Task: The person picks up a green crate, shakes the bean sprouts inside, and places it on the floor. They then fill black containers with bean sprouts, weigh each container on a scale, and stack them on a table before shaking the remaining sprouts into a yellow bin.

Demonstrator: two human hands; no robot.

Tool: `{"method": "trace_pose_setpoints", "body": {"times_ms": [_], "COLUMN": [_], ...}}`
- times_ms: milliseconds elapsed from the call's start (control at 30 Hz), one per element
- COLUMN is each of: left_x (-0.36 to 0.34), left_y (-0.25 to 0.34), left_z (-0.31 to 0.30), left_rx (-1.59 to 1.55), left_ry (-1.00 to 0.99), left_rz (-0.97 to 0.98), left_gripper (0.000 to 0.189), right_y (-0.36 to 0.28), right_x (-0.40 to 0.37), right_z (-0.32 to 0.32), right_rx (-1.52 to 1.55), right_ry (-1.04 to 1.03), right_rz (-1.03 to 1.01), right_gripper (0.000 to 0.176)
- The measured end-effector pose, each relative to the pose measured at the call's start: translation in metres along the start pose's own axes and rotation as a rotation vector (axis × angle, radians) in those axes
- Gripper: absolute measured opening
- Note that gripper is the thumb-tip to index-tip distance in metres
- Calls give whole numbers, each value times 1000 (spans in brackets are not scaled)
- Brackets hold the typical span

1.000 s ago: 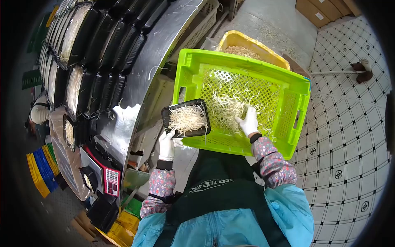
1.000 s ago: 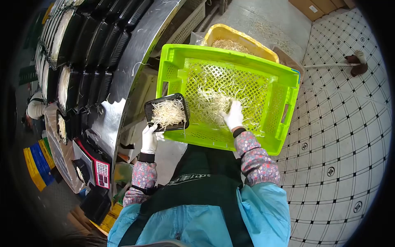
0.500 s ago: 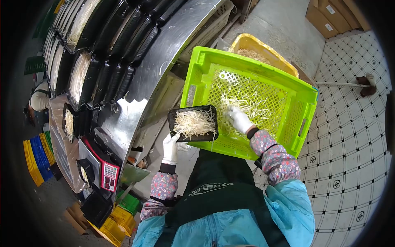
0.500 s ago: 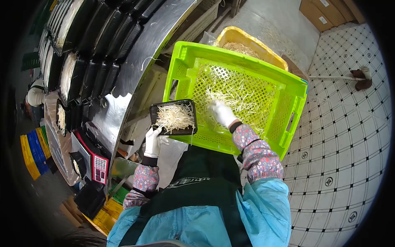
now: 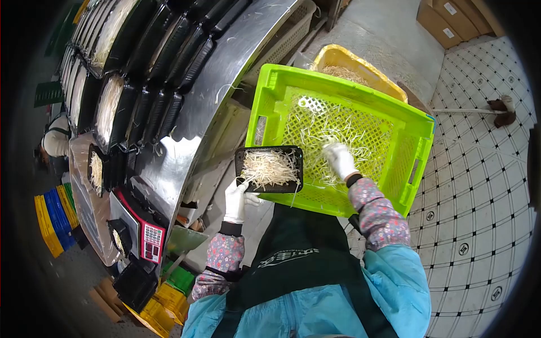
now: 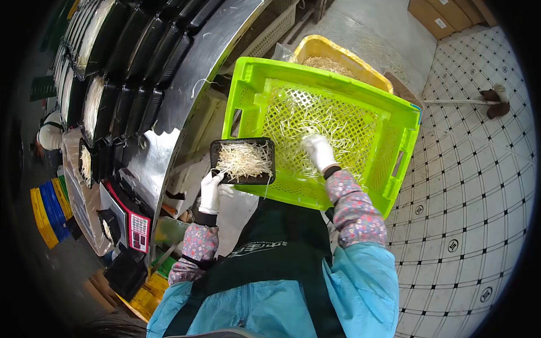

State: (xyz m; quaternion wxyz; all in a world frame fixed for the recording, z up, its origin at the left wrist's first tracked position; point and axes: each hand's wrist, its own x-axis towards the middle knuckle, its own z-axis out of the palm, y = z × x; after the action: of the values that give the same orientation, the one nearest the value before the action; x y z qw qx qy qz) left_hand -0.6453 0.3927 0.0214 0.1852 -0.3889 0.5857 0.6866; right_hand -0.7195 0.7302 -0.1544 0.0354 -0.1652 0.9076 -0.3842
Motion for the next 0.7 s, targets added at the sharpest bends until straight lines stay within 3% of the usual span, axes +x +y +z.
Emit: {"method": "trace_pose_setpoints", "body": {"times_ms": [33, 100, 233, 300, 333, 433, 500, 600, 700], "left_x": [1, 8, 29, 41, 45, 58, 56, 48, 56], "left_y": [2, -1, -5, -13, -14, -27, -29, -21, -29], "left_z": [5, 14, 37, 50, 57, 79, 92, 94, 80], "left_rx": [-1, -8, 132, 159, 181, 219, 232, 170, 180], "left_ry": [-12, -27, -76, -112, -137, -191, -225, -232, -197], "left_rz": [1, -16, -52, -54, -57, -90, -103, -46, -86], "left_gripper": [28, 27, 26, 27, 29, 38, 41, 35, 33], "right_y": [12, 24, -45, -101, -115, -134, -119, -110, -94], "right_x": [-1, -9, 14, 26, 30, 43, 40, 29, 13], "right_z": [3, -31, -136, -181, -184, -168, -123, -129, -144], "right_rx": [588, 641, 898, 876, 884, 835, 469, 507, 865], "right_ry": [171, 138, 270, 191, 196, -151, -173, -135, -5], "right_rz": [514, 671, 511, 487, 482, 219, -105, -6, 406], "right_gripper": [17, 25, 35, 35, 35, 43, 49, 53, 46]}}
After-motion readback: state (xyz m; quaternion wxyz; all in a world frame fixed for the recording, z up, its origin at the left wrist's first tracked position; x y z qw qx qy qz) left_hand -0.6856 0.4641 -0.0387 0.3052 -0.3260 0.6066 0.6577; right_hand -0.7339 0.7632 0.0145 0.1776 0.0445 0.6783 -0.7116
